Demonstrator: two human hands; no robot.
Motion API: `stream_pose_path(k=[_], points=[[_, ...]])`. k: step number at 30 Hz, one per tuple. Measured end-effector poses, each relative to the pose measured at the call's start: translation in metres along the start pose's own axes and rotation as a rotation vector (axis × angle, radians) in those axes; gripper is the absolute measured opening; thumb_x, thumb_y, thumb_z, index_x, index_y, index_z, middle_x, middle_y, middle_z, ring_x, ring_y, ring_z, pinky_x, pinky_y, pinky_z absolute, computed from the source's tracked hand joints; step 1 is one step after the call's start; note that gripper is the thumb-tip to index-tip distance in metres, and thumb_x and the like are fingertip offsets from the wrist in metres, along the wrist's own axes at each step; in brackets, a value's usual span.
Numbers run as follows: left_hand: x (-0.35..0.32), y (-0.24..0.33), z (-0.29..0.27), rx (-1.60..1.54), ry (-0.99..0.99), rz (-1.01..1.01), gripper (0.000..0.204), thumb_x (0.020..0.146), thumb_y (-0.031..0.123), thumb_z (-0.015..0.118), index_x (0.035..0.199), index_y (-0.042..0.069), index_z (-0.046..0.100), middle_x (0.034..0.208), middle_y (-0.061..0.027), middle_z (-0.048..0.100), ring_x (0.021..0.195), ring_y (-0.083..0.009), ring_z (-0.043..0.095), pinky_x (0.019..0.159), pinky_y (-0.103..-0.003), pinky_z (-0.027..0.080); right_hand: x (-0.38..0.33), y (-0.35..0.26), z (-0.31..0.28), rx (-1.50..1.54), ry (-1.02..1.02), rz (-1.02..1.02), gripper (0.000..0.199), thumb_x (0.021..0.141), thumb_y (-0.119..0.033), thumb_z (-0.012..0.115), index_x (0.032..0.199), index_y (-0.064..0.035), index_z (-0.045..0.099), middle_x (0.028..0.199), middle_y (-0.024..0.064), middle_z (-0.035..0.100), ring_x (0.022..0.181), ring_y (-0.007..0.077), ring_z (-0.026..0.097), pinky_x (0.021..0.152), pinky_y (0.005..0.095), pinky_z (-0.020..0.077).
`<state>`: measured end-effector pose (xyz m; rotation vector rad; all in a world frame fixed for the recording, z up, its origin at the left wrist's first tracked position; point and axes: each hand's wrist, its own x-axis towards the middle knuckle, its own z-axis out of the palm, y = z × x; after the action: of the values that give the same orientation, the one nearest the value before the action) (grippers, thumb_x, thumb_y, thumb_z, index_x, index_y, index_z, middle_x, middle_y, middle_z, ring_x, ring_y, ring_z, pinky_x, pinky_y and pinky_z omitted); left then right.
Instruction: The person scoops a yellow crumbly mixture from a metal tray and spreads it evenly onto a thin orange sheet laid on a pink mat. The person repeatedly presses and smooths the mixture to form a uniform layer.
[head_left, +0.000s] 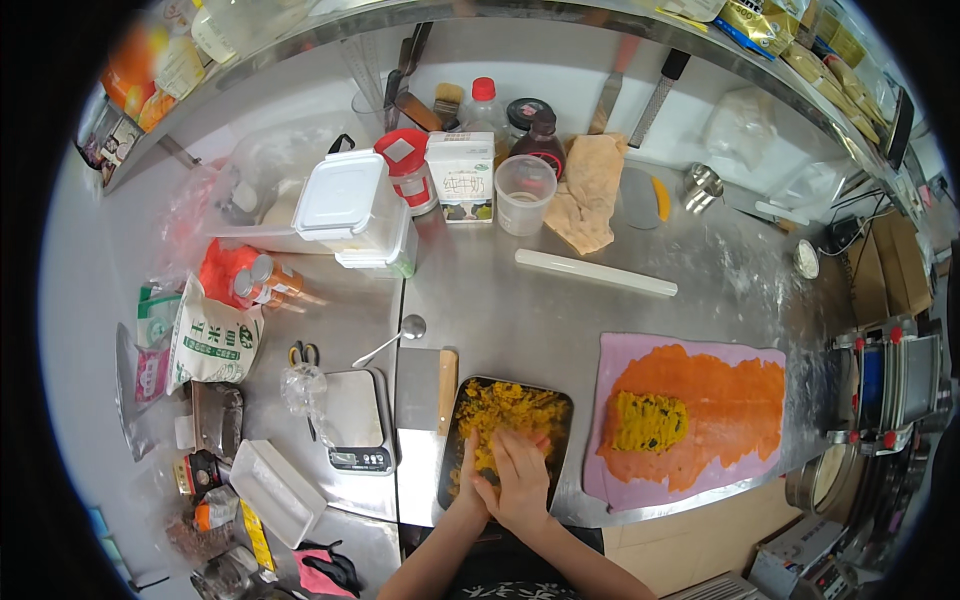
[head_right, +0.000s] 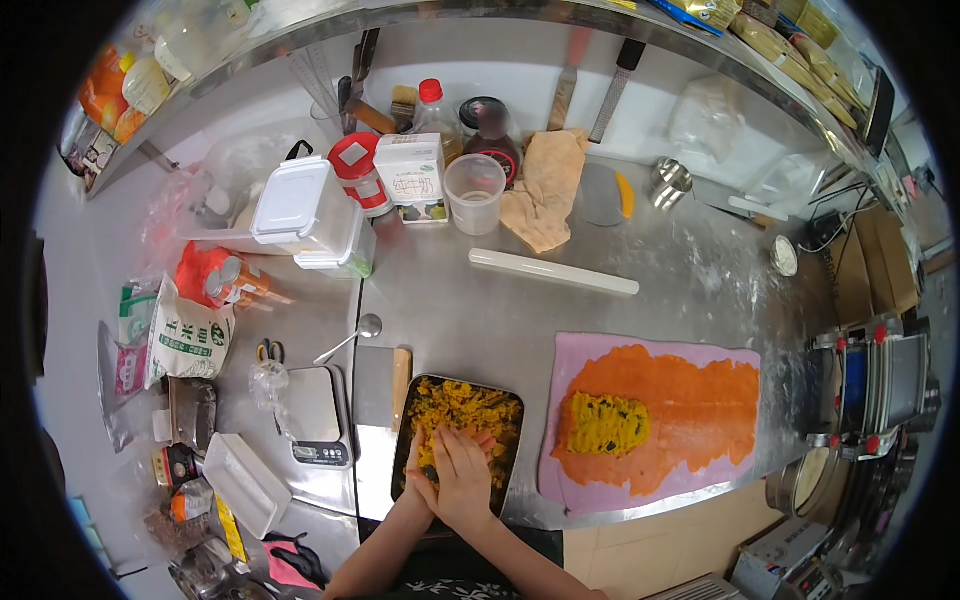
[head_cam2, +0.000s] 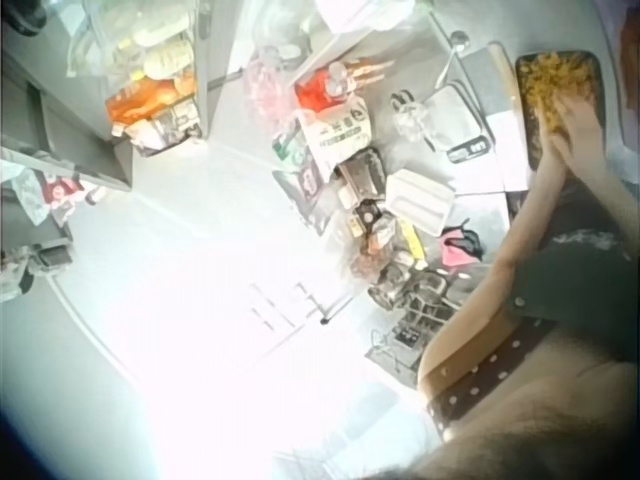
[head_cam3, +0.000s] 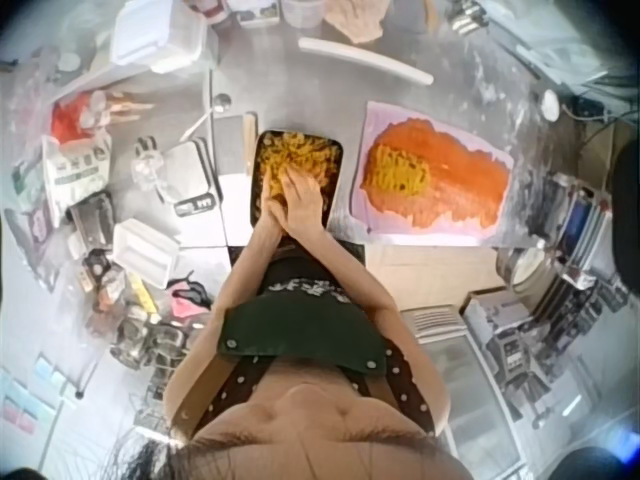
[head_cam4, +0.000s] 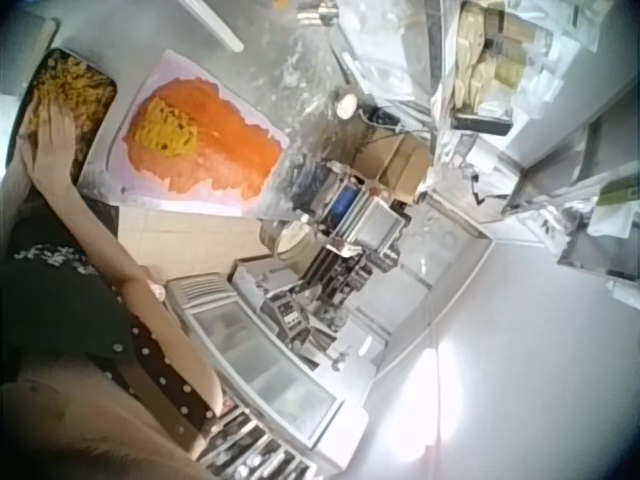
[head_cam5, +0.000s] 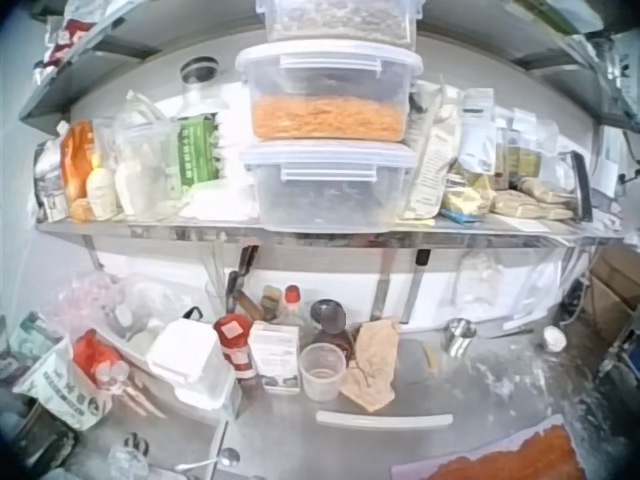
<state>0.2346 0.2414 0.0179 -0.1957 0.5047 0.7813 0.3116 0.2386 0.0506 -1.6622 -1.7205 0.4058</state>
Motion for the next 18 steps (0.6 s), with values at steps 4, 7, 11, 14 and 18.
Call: stream_pose_path(k=[4,7,11,14,18], points=[[0.004,0.001,-0.007,0.009,0.348,0.085,0.068,0.101,0.061,0.038,0.140,0.006,0.048,0.136,-0.0154,0.053,0.129,-0.0277,0.051,0.110,-0.042,0.041,-0.012,0.016,0.005,0.077,0.093,-0.072,0.041,0.078,-0.022,0.077,0.110,-0.0007,0.064,0.111,0.0166,0.064,0.103,0.0379,0.060,0.087,0.0471,0.0504],[0.014,0.002,-0.062,-0.258,-0.236,0.036,0.050,0.104,0.050,0.044,0.129,0.007,0.053,0.121,-0.0102,0.061,0.118,-0.0252,0.058,0.105,-0.041,0.045,-0.016,0.022,0.010,0.111,0.086,-0.056,0.030,0.084,-0.015,0.072,0.108,0.0008,0.065,0.108,0.0163,0.065,0.103,0.0370,0.060,0.088,0.0457,0.0481],[0.008,0.005,0.023,0.115,0.637,0.070,0.052,0.107,0.047,0.040,0.141,0.008,0.046,0.138,-0.0127,0.054,0.128,-0.0263,0.052,0.109,-0.043,0.042,-0.012,0.033,0.004,0.234,-0.045,0.161,0.025,0.084,-0.012,0.073,0.104,0.0004,0.066,0.104,0.0155,0.065,0.100,0.0353,0.059,0.087,0.0439,0.0479],[0.002,0.013,0.006,0.131,0.186,0.125,0.051,0.106,0.046,0.044,0.144,0.012,0.042,0.138,-0.0105,0.051,0.130,-0.0264,0.049,0.108,-0.040,0.043,-0.001,0.047,-0.008,0.508,-0.119,0.285,0.038,0.090,-0.011,0.067,0.126,0.0014,0.059,0.121,0.0191,0.062,0.115,0.0354,0.057,0.100,0.0404,0.0451],[-0.010,0.014,0.002,0.432,0.142,0.125,0.055,0.100,0.024,0.059,0.148,0.008,0.037,0.141,-0.0073,0.051,0.131,-0.0211,0.049,0.110,-0.039,0.040,0.004,0.054,-0.016,0.701,-0.237,0.410,0.039,0.093,-0.008,0.065,0.129,0.0022,0.056,0.124,0.0181,0.061,0.122,0.0310,0.056,0.103,0.0356,0.0433]])
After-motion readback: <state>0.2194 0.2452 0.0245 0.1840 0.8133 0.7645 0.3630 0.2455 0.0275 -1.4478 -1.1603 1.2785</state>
